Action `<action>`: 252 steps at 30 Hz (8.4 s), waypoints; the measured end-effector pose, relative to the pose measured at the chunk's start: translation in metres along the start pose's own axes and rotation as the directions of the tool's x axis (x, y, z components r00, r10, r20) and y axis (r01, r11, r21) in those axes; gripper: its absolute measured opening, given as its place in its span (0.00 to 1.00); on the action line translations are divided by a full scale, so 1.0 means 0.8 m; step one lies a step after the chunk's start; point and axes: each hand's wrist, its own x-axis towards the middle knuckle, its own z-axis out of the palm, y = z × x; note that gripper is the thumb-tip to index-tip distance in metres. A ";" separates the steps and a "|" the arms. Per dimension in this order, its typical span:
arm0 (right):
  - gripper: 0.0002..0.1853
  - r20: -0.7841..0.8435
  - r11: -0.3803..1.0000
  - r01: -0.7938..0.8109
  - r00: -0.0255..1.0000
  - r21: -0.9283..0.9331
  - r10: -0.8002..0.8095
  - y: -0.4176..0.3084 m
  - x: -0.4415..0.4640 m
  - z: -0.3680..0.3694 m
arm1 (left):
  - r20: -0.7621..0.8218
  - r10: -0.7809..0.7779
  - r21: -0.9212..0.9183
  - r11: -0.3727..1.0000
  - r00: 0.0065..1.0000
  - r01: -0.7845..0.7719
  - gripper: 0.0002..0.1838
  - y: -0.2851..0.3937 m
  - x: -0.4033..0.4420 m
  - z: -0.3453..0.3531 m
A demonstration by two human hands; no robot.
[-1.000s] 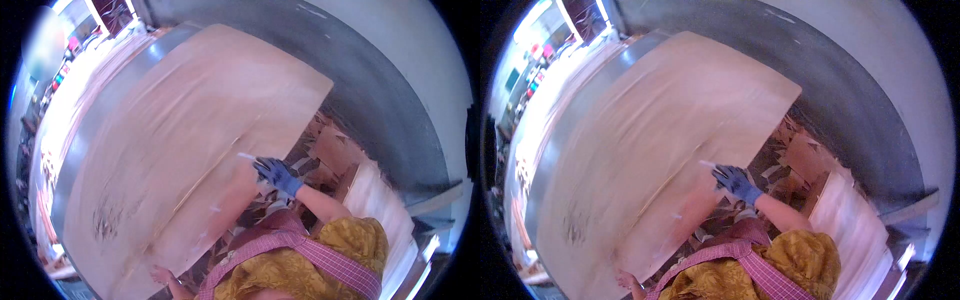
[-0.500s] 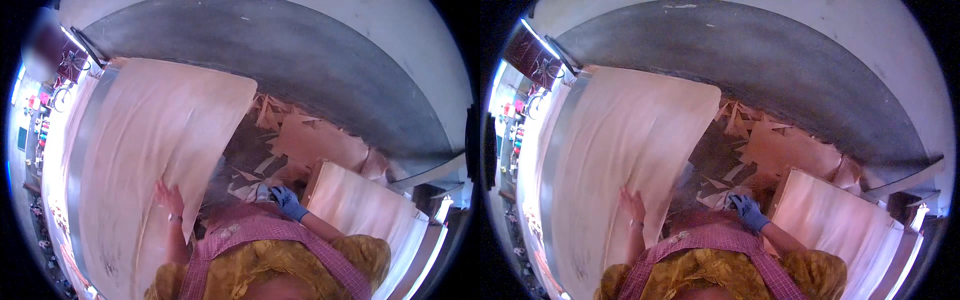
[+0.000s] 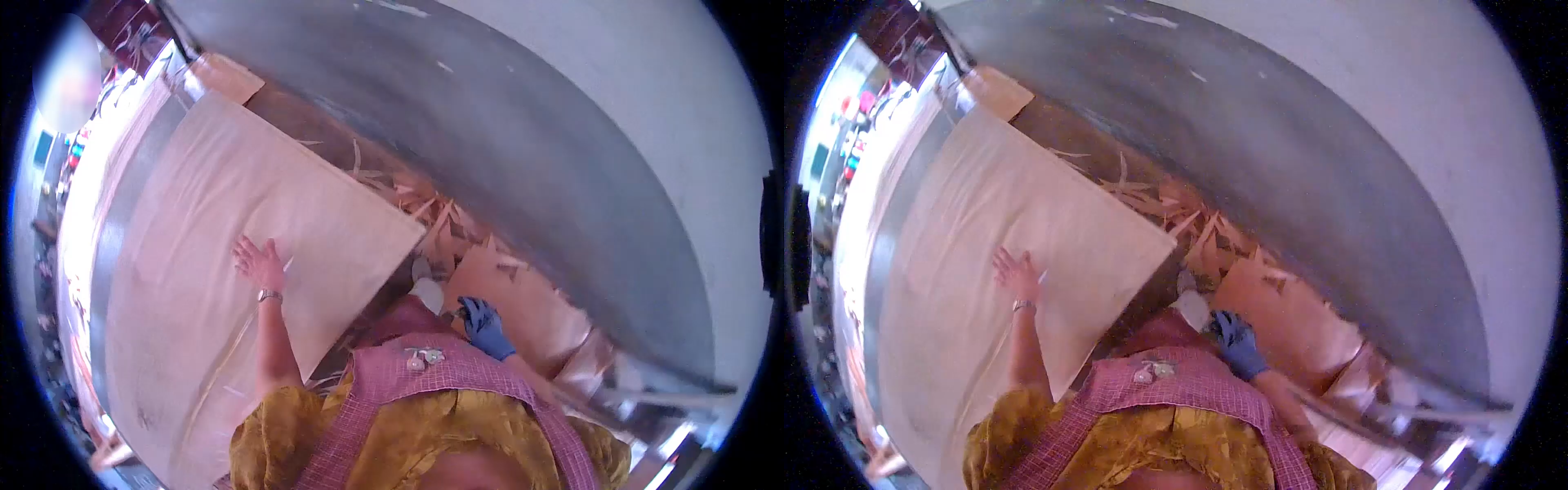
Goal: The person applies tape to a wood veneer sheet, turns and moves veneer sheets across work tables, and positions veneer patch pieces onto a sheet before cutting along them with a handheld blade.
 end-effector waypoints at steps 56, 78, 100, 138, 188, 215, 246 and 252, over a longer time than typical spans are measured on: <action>0.26 0.254 -0.261 0.964 -0.266 0.052 -0.930 -0.677 0.825 0.208 | -0.024 -0.880 0.085 0.471 0.475 0.878 0.52 0.059 0.022 -0.041; 0.19 0.129 0.220 0.865 0.181 0.451 -0.975 -0.685 1.062 0.065 | -0.318 -0.825 -0.027 0.500 0.467 0.865 0.38 -0.013 0.221 -0.052; 0.59 0.397 0.996 0.085 0.916 -0.036 -0.064 -0.522 2.036 0.761 | 0.197 -0.584 0.035 0.807 0.787 0.590 0.51 0.004 1.118 0.119; 0.40 0.434 0.877 -0.378 0.871 0.296 0.228 -0.518 1.577 0.233 | -0.332 -0.361 -0.098 0.932 0.871 0.349 0.35 0.011 0.957 0.058; 0.06 0.252 0.228 0.531 0.682 -0.816 -0.687 -0.210 0.477 -0.445 | -0.316 0.421 -0.422 0.741 0.851 -0.523 0.66 0.416 0.023 -0.197; 0.22 -0.111 0.534 0.831 0.523 -0.155 -0.845 -0.224 0.328 -0.154 | -0.542 -0.190 -0.840 0.108 0.819 -0.531 0.17 0.217 0.002 -0.555; 0.18 0.075 -0.321 0.514 -0.443 -0.795 -0.894 -1.218 -0.275 0.490 | -0.236 -0.971 -0.561 0.103 0.039 -0.821 0.40 -0.917 -0.886 -0.726; 0.17 -0.234 -0.622 0.739 -0.673 -0.260 -0.702 -1.509 -0.816 0.537 | -0.374 -0.852 -0.520 0.520 -0.366 -0.678 0.41 -1.040 -1.148 -0.733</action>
